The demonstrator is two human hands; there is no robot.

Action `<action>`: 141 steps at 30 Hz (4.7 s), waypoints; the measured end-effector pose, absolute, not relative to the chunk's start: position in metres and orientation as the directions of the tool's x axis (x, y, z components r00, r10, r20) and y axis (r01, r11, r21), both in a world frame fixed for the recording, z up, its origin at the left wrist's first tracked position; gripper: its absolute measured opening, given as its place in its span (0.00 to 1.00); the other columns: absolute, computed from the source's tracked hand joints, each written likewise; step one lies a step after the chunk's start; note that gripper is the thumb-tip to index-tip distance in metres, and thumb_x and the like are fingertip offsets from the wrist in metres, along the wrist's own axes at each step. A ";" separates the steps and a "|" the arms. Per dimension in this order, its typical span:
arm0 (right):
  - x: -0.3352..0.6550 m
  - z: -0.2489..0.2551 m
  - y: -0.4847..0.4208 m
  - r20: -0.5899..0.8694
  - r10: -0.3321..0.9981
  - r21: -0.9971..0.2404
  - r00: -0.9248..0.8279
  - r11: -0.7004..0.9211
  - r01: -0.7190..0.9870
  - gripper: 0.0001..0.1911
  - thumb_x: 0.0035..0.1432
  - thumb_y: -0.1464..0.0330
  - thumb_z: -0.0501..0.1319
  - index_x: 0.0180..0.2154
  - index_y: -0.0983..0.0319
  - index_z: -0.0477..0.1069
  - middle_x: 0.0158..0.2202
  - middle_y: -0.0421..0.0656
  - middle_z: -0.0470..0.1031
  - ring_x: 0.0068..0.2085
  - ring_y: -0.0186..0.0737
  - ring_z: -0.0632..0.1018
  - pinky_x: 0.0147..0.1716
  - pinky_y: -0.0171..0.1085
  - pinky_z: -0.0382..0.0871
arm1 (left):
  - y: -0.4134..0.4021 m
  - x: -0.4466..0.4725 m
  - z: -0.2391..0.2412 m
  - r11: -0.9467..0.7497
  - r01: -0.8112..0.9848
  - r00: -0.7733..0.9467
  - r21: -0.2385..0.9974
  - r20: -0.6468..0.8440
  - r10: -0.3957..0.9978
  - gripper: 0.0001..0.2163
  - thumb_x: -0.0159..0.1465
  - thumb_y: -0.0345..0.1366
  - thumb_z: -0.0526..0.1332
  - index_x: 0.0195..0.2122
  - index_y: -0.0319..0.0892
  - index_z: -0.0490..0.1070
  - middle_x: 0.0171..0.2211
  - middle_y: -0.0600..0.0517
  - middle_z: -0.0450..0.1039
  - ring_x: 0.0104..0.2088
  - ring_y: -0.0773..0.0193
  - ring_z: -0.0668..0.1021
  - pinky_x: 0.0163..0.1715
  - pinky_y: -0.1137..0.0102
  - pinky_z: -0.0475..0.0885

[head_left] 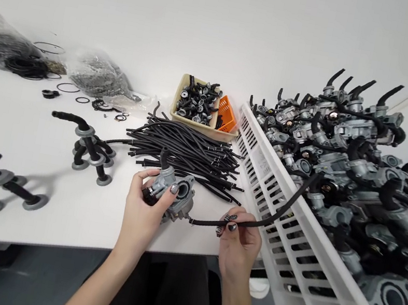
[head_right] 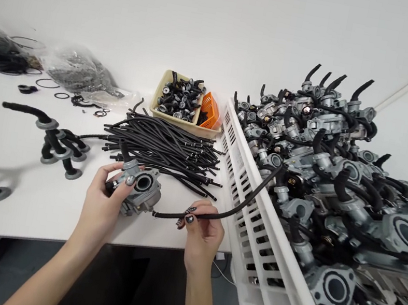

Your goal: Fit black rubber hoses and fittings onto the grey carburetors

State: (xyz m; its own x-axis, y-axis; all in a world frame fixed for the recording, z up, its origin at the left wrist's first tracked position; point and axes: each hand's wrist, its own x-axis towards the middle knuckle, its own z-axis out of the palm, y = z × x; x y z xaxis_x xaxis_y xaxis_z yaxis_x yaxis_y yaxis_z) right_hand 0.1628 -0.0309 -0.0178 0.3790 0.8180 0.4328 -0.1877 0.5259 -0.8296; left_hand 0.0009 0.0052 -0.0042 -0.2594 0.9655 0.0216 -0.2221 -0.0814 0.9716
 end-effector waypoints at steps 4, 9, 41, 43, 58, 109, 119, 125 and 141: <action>0.162 -0.018 -0.033 0.453 0.799 -0.801 0.396 0.559 -0.213 0.06 0.56 0.63 0.68 0.31 0.55 0.73 0.29 0.37 0.65 0.23 0.31 0.70 0.19 0.31 0.68 | 0.004 0.001 -0.002 -0.083 -0.173 -0.261 0.981 0.035 0.965 0.23 0.52 0.49 0.70 0.44 0.49 0.65 0.35 0.52 0.76 0.32 0.61 0.76 0.33 0.66 0.72; 0.162 -0.020 -0.034 0.449 0.809 -0.813 0.379 0.546 -0.202 0.04 0.57 0.66 0.68 0.32 0.54 0.74 0.30 0.37 0.67 0.23 0.30 0.71 0.19 0.30 0.69 | 0.004 0.001 -0.003 -0.074 -0.181 -0.246 0.981 0.028 0.969 0.23 0.52 0.49 0.70 0.45 0.49 0.65 0.35 0.52 0.76 0.29 0.62 0.75 0.30 0.67 0.72; 0.145 -0.014 -0.039 0.501 0.866 -0.692 -0.017 0.412 0.592 0.15 0.65 0.72 0.52 0.25 0.59 0.56 0.24 0.37 0.58 0.27 0.35 0.64 0.28 0.36 0.55 | 0.000 0.003 0.007 -0.073 0.042 -0.256 0.996 0.082 0.963 0.25 0.52 0.46 0.70 0.48 0.47 0.66 0.39 0.51 0.75 0.36 0.61 0.77 0.31 0.71 0.73; 0.144 -0.015 -0.038 0.504 0.863 -0.669 -0.038 0.417 0.615 0.13 0.65 0.72 0.52 0.26 0.59 0.58 0.24 0.38 0.60 0.27 0.36 0.65 0.28 0.36 0.55 | 0.000 0.003 0.008 -0.072 0.063 -0.238 0.995 0.085 0.967 0.25 0.51 0.46 0.70 0.49 0.48 0.67 0.39 0.52 0.75 0.36 0.61 0.77 0.32 0.71 0.73; 0.146 -0.015 -0.035 0.400 0.903 -0.892 0.156 0.344 0.292 0.13 0.57 0.66 0.64 0.23 0.60 0.66 0.22 0.36 0.62 0.26 0.34 0.65 0.26 0.35 0.56 | 0.004 -0.002 -0.002 -0.066 -0.064 -0.204 0.996 0.051 0.978 0.23 0.54 0.50 0.68 0.48 0.47 0.67 0.40 0.50 0.76 0.40 0.57 0.77 0.38 0.65 0.72; 0.149 -0.011 -0.043 0.450 0.893 -0.893 0.009 0.450 0.028 0.34 0.50 0.53 0.70 0.58 0.49 0.65 0.61 0.45 0.68 0.63 0.52 0.67 0.62 0.50 0.60 | -0.009 0.005 0.014 -0.024 -0.257 0.085 0.966 0.047 0.995 0.36 0.47 0.71 0.58 0.46 0.47 0.65 0.36 0.45 0.78 0.38 0.48 0.80 0.35 0.61 0.75; 0.136 -0.013 -0.056 0.244 0.965 -0.953 -0.095 0.220 -0.210 0.47 0.43 0.49 0.72 0.63 0.49 0.60 0.67 0.45 0.58 0.68 0.56 0.59 0.63 0.54 0.58 | -0.011 0.004 0.019 0.151 -0.322 0.179 0.935 -0.096 0.979 0.23 0.62 0.58 0.48 0.41 0.45 0.70 0.30 0.50 0.78 0.31 0.54 0.78 0.30 0.64 0.72; 0.144 -0.009 -0.058 0.217 0.962 -0.953 -0.168 0.171 -0.249 0.48 0.44 0.55 0.74 0.64 0.48 0.57 0.68 0.44 0.58 0.68 0.52 0.59 0.64 0.52 0.55 | -0.004 -0.005 0.004 0.051 -0.272 0.269 0.961 0.025 0.963 0.12 0.65 0.41 0.49 0.39 0.46 0.70 0.33 0.52 0.73 0.35 0.58 0.75 0.36 0.67 0.69; 0.151 -0.013 -0.046 0.256 0.945 -0.915 -0.202 0.170 -0.366 0.56 0.35 0.58 0.78 0.65 0.52 0.57 0.62 0.51 0.67 0.61 0.54 0.70 0.57 0.49 0.66 | -0.005 0.002 0.013 0.220 -0.303 0.464 0.927 -0.058 0.884 0.10 0.66 0.48 0.56 0.36 0.47 0.63 0.31 0.57 0.64 0.30 0.68 0.69 0.30 0.75 0.65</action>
State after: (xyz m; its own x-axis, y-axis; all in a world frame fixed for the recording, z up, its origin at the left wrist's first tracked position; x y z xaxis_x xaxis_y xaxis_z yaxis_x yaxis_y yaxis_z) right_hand 0.1505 -0.0456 -0.0127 -0.2021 0.9452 0.2563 -0.3660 0.1698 -0.9150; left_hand 0.0016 -0.0046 0.0132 0.4639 0.8840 -0.0581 -0.3035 0.2202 0.9270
